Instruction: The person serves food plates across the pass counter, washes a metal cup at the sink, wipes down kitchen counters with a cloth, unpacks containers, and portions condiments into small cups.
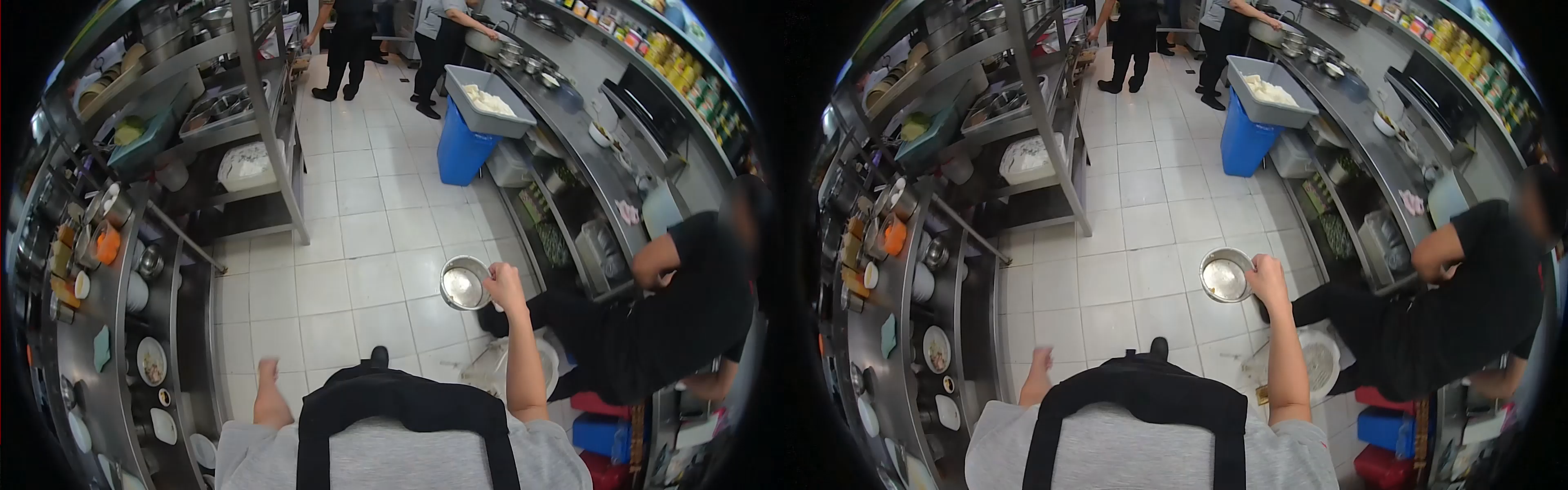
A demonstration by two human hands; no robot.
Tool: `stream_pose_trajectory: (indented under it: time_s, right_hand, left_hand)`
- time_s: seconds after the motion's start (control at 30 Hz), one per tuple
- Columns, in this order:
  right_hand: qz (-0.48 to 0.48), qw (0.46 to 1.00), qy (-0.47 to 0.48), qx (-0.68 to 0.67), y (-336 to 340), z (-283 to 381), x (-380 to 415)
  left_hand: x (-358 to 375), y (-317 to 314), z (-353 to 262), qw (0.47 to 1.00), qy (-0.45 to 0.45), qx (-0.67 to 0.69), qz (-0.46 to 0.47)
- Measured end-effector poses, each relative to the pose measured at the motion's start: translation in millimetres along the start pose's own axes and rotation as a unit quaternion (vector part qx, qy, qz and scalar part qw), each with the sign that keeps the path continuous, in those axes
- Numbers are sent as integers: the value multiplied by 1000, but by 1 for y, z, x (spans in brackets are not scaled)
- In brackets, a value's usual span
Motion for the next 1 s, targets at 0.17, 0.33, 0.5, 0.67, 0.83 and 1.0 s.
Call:
stream_pose_trajectory:
  time_s: [0.17, 0.33, 0.5, 0.67, 0.83, 1.0]
  right_hand:
    - [24, 997, -61, -29, -20, -36, -128]
    - [13, 997, -63, -30, -51, -63, -276]
    - [6, 997, -48, -54, -90, -97, -446]
    - [29, 998, -17, -43, -127, -111, -625]
    - [44, 997, -13, -60, -160, -115, -783]
    - [31, 997, -10, -63, -208, -131, -927]
  left_hand:
    - [114, -236, -364, 845, -467, -189, 180]
    - [202, -339, -586, 744, -568, -198, 292]
    - [68, -375, -680, 780, -559, -170, 222]
    - [-153, -292, -594, 924, -278, -261, 16]
    - [-160, -220, -525, 934, -215, -280, 48]
    - [-193, -225, -587, 999, -22, -12, -40]
Point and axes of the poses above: each hand's wrist, its own x-axis away from the middle knuckle, its own y-axis out of the back of the hand, z = x × y, the point moved 6 cm from there along -x, towards the middle knuckle, and after that the axes turned 1 degree about -x, right-handed, at the moved point
